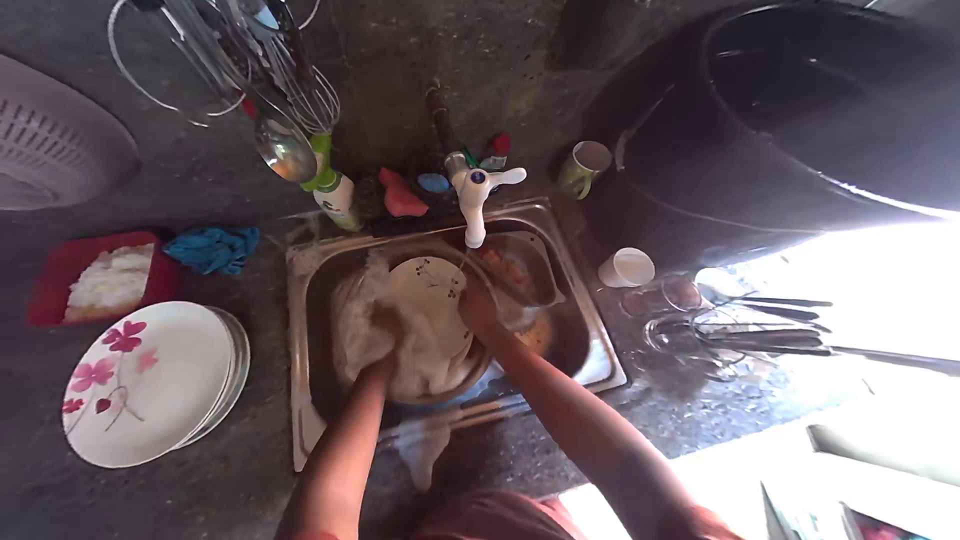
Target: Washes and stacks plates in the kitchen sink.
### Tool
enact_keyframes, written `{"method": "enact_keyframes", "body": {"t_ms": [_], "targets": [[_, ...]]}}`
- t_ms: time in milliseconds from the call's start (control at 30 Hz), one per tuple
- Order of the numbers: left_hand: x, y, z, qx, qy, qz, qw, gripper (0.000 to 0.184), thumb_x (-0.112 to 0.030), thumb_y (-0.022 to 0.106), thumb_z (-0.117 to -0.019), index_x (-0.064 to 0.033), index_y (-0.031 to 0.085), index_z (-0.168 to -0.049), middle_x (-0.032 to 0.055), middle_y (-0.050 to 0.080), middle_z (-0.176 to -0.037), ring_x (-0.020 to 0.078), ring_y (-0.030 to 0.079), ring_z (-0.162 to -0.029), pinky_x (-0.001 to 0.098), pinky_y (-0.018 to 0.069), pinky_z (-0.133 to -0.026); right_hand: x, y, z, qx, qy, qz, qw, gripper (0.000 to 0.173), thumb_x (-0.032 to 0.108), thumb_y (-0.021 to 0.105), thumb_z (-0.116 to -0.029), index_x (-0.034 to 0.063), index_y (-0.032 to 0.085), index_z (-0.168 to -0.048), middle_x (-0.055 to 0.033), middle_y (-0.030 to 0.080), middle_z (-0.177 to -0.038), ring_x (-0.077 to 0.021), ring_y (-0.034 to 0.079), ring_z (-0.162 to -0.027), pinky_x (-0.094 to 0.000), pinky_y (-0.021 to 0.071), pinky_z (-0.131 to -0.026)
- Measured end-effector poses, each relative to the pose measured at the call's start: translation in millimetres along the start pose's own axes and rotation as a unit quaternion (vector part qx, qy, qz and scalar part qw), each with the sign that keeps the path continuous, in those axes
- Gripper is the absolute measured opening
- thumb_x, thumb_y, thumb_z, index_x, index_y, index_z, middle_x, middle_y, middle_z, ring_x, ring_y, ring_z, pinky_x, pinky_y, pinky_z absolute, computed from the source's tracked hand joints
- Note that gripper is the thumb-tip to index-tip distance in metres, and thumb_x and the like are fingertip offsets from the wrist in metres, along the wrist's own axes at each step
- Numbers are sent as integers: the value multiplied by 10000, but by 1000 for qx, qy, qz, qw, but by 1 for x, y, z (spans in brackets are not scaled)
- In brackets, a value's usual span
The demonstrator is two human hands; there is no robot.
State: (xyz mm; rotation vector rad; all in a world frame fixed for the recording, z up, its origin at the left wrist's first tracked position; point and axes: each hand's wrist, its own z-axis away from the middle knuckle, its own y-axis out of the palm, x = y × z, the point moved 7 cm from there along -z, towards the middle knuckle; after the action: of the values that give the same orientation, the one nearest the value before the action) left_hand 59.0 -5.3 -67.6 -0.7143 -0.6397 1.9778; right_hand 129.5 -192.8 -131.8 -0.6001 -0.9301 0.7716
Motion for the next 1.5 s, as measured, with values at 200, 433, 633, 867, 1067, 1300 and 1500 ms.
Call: {"method": "enact_keyframes", "body": {"t_ms": [200, 433, 633, 867, 1067, 1300, 1500], "targets": [[30, 6, -86, -163, 27, -16, 986, 614, -334, 449, -1082, 54, 343, -1546, 284, 502, -1484, 388, 537, -1359, 510, 436, -1128, -8, 40, -20, -22, -30, 48, 998, 655, 381, 486, -1059, 26, 312, -1581, -246, 395, -1577, -391, 439, -1432, -536, 399, -1155], [33, 2, -100, -202, 2, -27, 979, 888, -448, 548, -1005, 41, 129, -1616, 286, 240, -1647, 406, 277, -1527, 528, 237, -1238, -4, 35, 41, 217, -38, 163, 962, 401, 91, 494, -1056, -157, 510, -1370, -317, 494, -1461, -432, 443, -1409, -525, 342, -1174], [32, 62, -62, 9, 85, 17, 996, 519, -137, 555, -1051, 88, 413, -1497, 280, 362, -1594, 392, 338, -1502, 512, 304, -1217, 22, -49, 6, -58, -66, -101, 991, 402, 208, 533, -1063, -9, 575, -1399, -241, 607, -1377, -352, 574, -1307, -483, 421, -1136], [14, 17, -95, -143, 45, 161, 975, 645, -371, 442, -1090, 47, 313, -1565, 282, 375, -1584, 400, 382, -1477, 525, 321, -1211, 33, -137, 84, -225, -141, -182, 947, 268, 199, 594, -1037, -2, 628, -1211, -186, 703, -1010, -317, 692, -926, -510, 549, -868], [-2, -31, -39, -83, 265, 387, 879, 471, -259, 427, -1113, 105, 514, -1400, 312, 544, -1407, 368, 526, -1334, 485, 400, -1138, -34, -95, 81, -259, -57, -506, 821, 287, 105, 530, -1059, -60, 525, -1294, -191, 636, -1112, -181, 645, -935, -364, 560, -843], [11, -91, 37, -107, 234, 261, 930, 395, -268, 470, -1102, 53, 630, -1267, 286, 674, -1181, 404, 656, -1129, 590, 482, -1017, -38, -1, 59, -109, -8, -523, 845, 493, 316, 301, -1135, -35, 485, -1428, -217, 599, -1328, -253, 607, -1170, -409, 518, -988], [110, -146, 42, -223, 126, 233, 938, 454, -312, 434, -1110, 85, 641, -1183, 315, 665, -1134, 446, 647, -1112, 633, 476, -989, -12, 20, 59, -14, -26, 13, 999, 769, 346, 624, -1007, -54, 289, -1571, -282, 287, -1628, -418, 236, -1534, -515, 208, -1259]]}}
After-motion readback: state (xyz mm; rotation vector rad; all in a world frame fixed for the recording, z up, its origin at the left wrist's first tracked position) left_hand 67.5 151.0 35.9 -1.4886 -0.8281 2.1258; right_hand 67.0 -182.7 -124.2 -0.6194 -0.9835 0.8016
